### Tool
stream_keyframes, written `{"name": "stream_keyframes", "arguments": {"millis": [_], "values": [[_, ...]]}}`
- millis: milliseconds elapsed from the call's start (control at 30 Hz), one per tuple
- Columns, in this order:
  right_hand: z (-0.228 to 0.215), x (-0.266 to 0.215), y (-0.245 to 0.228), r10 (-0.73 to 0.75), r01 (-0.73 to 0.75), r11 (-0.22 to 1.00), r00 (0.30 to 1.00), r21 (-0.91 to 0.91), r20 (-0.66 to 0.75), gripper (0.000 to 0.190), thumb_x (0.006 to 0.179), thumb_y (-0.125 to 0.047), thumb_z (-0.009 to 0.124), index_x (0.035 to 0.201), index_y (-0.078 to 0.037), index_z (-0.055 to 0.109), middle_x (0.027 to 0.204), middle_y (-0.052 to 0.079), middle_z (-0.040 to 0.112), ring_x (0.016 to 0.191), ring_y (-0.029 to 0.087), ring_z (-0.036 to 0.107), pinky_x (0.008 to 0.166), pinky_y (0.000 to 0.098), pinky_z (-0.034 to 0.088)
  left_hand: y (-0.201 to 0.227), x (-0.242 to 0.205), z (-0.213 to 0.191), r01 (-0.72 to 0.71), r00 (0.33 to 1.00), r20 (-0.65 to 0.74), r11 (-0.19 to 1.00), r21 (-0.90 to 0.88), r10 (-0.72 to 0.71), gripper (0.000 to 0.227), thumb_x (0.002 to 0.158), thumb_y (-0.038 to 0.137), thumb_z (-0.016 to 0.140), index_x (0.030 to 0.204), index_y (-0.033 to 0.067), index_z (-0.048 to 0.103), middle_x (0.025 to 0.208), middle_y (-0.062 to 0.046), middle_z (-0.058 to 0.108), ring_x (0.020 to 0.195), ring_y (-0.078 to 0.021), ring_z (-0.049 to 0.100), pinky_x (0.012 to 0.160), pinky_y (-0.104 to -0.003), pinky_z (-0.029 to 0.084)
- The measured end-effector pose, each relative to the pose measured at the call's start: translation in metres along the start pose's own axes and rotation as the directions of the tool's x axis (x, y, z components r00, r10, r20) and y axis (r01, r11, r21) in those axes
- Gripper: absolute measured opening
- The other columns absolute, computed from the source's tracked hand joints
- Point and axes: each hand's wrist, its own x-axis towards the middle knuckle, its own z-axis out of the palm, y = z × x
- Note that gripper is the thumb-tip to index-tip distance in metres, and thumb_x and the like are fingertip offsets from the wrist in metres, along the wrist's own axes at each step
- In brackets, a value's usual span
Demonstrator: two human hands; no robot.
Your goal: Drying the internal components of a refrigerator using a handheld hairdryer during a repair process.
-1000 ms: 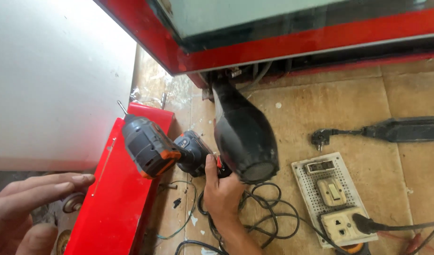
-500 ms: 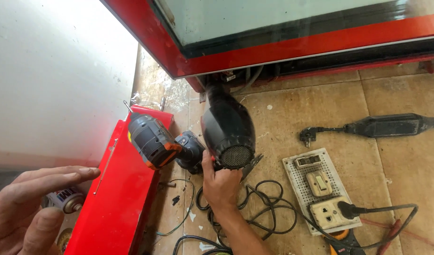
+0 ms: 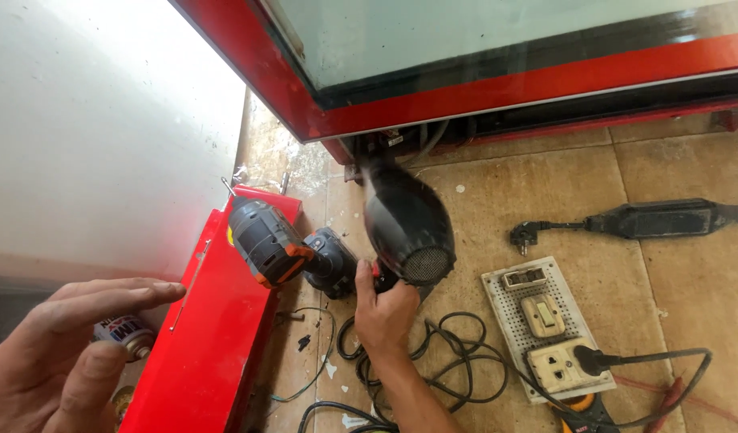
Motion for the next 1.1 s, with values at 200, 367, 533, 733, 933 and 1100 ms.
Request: {"name": "stream_keyframes", "arguments": {"millis": [200, 367, 533, 733, 933, 1100], "values": [[-0.004, 0.001, -0.007, -0.025, 0.031, 0.991, 0.999, 0.133, -0.045, 0.027, 0.093, -0.014, 0.067, 0.114, 0.002, 0.059, 0.1, 0.011, 0.069, 0.083, 0.023, 0.067, 0.078, 0.0339, 0.056, 0.002, 0.005, 0.001, 0.048, 0.997, 0.053, 0.997, 0.066, -0.052, 0.035, 0.093, 0.016, 0.044, 0.116, -0.0047, 0.058, 0.122, -0.023, 0.072, 0.112, -0.0294, 0.076, 0.098, -0.042, 0.067], [-0.008, 0.003, -0.011, -0.03, 0.029, 0.987, 1.0, 0.158, 0.005, 0.023, 0.092, -0.012, 0.067, 0.109, 0.003, 0.065, 0.095, 0.011, 0.073, 0.078, 0.022, 0.069, 0.071, 0.0322, 0.057, 0.002, 0.004, 0.007, 0.123, 0.992, -0.017, 0.992, 0.018, -0.123, 0.035, 0.093, 0.014, 0.045, 0.116, -0.0086, 0.058, 0.119, -0.024, 0.072, 0.089, -0.0271, 0.076, 0.076, -0.036, 0.067], [-0.009, 0.004, -0.01, 0.012, -0.012, 0.983, 1.0, 0.182, 0.0, 0.023, 0.093, -0.014, 0.067, 0.109, 0.002, 0.061, 0.085, 0.009, 0.068, 0.07, 0.02, 0.065, 0.066, 0.0307, 0.056, 0.004, 0.005, 0.006, 0.167, 0.986, -0.002, 0.985, 0.05, -0.167, 0.033, 0.094, 0.013, 0.044, 0.118, -0.0055, 0.058, 0.118, -0.022, 0.073, 0.092, -0.0275, 0.079, 0.076, -0.038, 0.071], [-0.007, 0.001, -0.001, 0.052, -0.046, 0.994, 0.997, 0.101, -0.056, 0.019, 0.093, -0.016, 0.067, 0.09, 0.002, 0.064, 0.074, 0.008, 0.067, 0.059, 0.021, 0.06, 0.059, 0.0331, 0.052, -0.002, 0.004, 0.004, 0.175, 0.984, 0.021, 0.984, 0.015, -0.175, 0.033, 0.093, 0.013, 0.046, 0.118, -0.0054, 0.058, 0.118, -0.022, 0.073, 0.089, -0.026, 0.078, 0.078, -0.038, 0.072], [-0.003, -0.002, 0.006, -0.002, 0.015, 0.991, 0.995, 0.131, -0.102, 0.029, 0.093, -0.012, 0.067, 0.114, 0.005, 0.059, 0.093, 0.01, 0.068, 0.074, 0.02, 0.067, 0.066, 0.028, 0.058, 0.0, 0.006, 0.009, 0.077, 0.996, 0.026, 0.994, 0.078, -0.08, 0.029, 0.094, 0.01, 0.046, 0.113, -0.0052, 0.061, 0.115, -0.02, 0.074, 0.098, -0.0248, 0.076, 0.088, -0.036, 0.066], [-0.007, -0.004, 0.01, 0.014, -0.01, 0.991, 0.999, 0.135, -0.035, 0.027, 0.092, -0.015, 0.069, 0.112, 0.002, 0.061, 0.088, 0.008, 0.067, 0.071, 0.019, 0.064, 0.066, 0.0301, 0.055, -0.004, 0.006, 0.008, 0.118, 0.992, 0.027, 0.992, 0.04, -0.12, 0.031, 0.094, 0.011, 0.046, 0.115, -0.0053, 0.061, 0.117, -0.021, 0.074, 0.096, -0.0253, 0.077, 0.082, -0.035, 0.069]]}}
